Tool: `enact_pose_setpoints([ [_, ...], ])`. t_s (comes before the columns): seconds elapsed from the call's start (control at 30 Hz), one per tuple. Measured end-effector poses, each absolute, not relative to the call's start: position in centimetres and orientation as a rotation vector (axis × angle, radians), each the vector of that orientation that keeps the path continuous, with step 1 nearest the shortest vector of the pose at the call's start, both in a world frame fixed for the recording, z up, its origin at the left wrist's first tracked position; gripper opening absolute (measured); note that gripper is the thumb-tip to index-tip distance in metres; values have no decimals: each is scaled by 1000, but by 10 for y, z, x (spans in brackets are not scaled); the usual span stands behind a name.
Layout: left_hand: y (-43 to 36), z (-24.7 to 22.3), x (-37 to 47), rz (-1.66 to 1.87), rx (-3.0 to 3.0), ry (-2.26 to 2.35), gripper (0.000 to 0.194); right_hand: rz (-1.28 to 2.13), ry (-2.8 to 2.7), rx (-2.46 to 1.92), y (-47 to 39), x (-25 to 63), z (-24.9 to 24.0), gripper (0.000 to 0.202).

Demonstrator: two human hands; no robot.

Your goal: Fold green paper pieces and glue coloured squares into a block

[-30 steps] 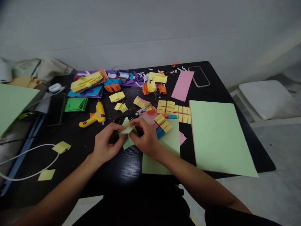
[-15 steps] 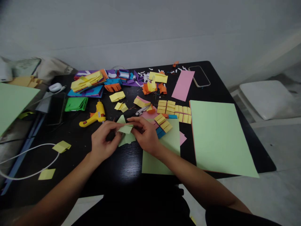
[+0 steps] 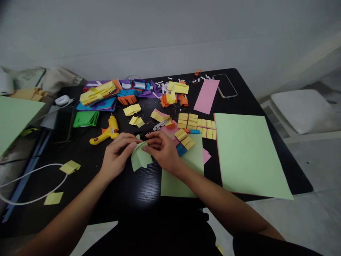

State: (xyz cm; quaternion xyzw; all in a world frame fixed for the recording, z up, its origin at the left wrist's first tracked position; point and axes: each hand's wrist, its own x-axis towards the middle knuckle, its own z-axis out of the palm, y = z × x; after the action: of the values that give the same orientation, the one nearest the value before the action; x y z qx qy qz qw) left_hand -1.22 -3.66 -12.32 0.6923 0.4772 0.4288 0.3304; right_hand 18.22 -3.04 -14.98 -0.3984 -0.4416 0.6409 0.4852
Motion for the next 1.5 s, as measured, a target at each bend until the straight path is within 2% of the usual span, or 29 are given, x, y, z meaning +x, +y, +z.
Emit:
enact_pose_setpoints([
  [0.2,-35,-120,-16,1123,1787,1160,29,1575,-1086,-1001,-28,185,-147,43],
  [0.5,-37,-122,-21,1088,1750,1085,31,1589,-1086,-999,-26,186,-147,35],
  [0.87,-35,-125,-17,1095,1793,1165,15,1612,-1055,-989,-29,185,-143,35],
  [1.2,-36,-123,-18,1087,1673,1176,14,1584,-1076,-991,-29,185,-139,28],
  [1.5,-38,-123,-17,1128,1656,1227,14,1601,-1101,-1002,-32,187,-134,30],
])
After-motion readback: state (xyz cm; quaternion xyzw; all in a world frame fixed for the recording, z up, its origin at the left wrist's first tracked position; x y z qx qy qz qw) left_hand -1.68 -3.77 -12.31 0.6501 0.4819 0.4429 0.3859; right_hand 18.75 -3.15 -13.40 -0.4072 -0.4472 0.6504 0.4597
